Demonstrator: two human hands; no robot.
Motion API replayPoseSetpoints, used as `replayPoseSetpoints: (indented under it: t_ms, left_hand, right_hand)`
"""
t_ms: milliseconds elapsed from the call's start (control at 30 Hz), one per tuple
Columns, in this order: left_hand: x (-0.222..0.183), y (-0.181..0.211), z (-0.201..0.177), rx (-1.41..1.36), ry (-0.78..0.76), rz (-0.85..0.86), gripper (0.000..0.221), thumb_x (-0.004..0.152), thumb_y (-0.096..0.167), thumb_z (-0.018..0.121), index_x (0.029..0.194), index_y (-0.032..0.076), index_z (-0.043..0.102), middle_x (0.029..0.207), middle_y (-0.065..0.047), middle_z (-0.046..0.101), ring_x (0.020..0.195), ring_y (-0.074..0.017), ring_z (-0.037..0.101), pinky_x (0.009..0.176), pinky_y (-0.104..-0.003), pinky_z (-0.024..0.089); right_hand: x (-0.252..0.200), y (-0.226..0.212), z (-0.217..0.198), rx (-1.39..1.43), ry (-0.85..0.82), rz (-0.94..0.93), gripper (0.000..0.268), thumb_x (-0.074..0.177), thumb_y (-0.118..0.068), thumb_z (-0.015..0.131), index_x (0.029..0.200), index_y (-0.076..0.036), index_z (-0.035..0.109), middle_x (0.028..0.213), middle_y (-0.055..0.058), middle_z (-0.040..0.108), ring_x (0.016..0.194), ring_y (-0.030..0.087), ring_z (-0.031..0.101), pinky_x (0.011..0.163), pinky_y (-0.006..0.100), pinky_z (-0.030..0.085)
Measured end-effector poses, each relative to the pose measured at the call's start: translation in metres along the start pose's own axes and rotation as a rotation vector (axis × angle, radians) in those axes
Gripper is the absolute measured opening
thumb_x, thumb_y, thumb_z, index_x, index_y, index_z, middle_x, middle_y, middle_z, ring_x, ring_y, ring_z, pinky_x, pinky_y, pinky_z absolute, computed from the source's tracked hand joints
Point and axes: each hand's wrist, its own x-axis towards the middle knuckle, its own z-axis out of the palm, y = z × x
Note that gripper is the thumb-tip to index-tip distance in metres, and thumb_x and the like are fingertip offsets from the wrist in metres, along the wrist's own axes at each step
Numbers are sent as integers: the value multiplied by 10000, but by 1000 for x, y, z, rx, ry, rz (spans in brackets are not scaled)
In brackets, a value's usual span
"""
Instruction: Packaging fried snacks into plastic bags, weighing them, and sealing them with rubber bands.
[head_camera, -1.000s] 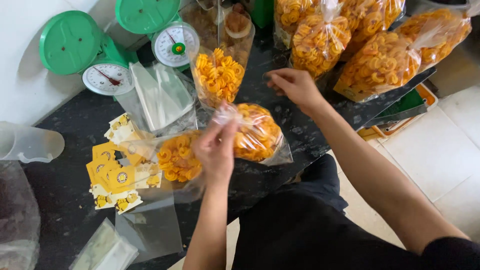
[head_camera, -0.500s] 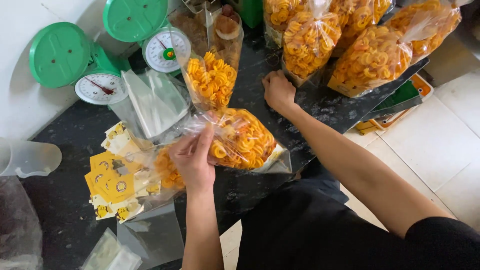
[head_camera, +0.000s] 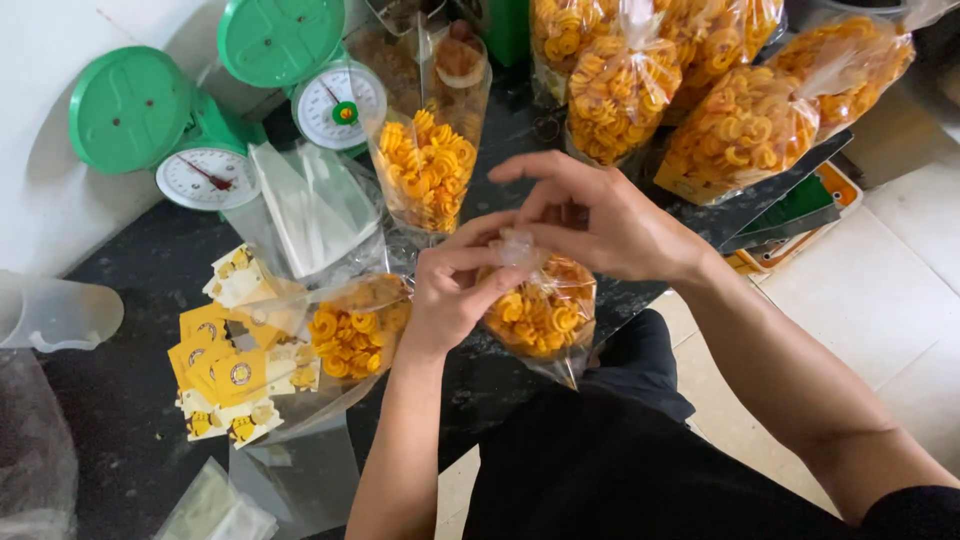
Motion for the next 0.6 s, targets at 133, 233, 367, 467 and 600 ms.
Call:
replayPoseSetpoints:
  t_ms: [133,233,367,467,600]
  left_hand:
    - [5,12,11,83,125,-313,110,884,-21,807,992,-24,823,1174,-189,722,797,-215,581,646,-311,416]
    - [8,22,14,109,-188,114,78,973,36,774,1046,35,802,1118,-25,758,1058,-132,705,990,-278,563]
    - [23,42,13,406,-149,170,131,879,63,833,1009,46,820,1023,-49,640,934,-121,568,834,-263,479]
    - [36,51,13,455,-48,20,109,885,86,815,985,45,832,863,-23,698,764,-74,589,663,-230,470]
    - [53,65,27,472,174,46,101,880,106,812,944,29,823,775,32,759,631,-17,597,563,-184,447]
  right_hand:
    - [-14,24,-4,48,87,-4,406,991,-52,708,1369,-50,560,933,36,761,778,80,663,666,247,533]
    - [-17,51,-13,915,126,331,360,969,-48,656,1311,-84,549,864,6,679,645,43,479,534,210,334]
    - [-29,78,-24,1220,146,483,265,1064,-216,549,1225,-30,650,681,-77,434,558,51,320,491,228,252]
    - [-51,72,-37,773,243,642,332,1073,-270,527,1077,38,652,685,-32,407,558,78,298,492,257,248]
    - [-95,73,-36,1022,157,292,359,1158,-312,518,926,-43,573,816,-3,446,650,98,377,568,262,316]
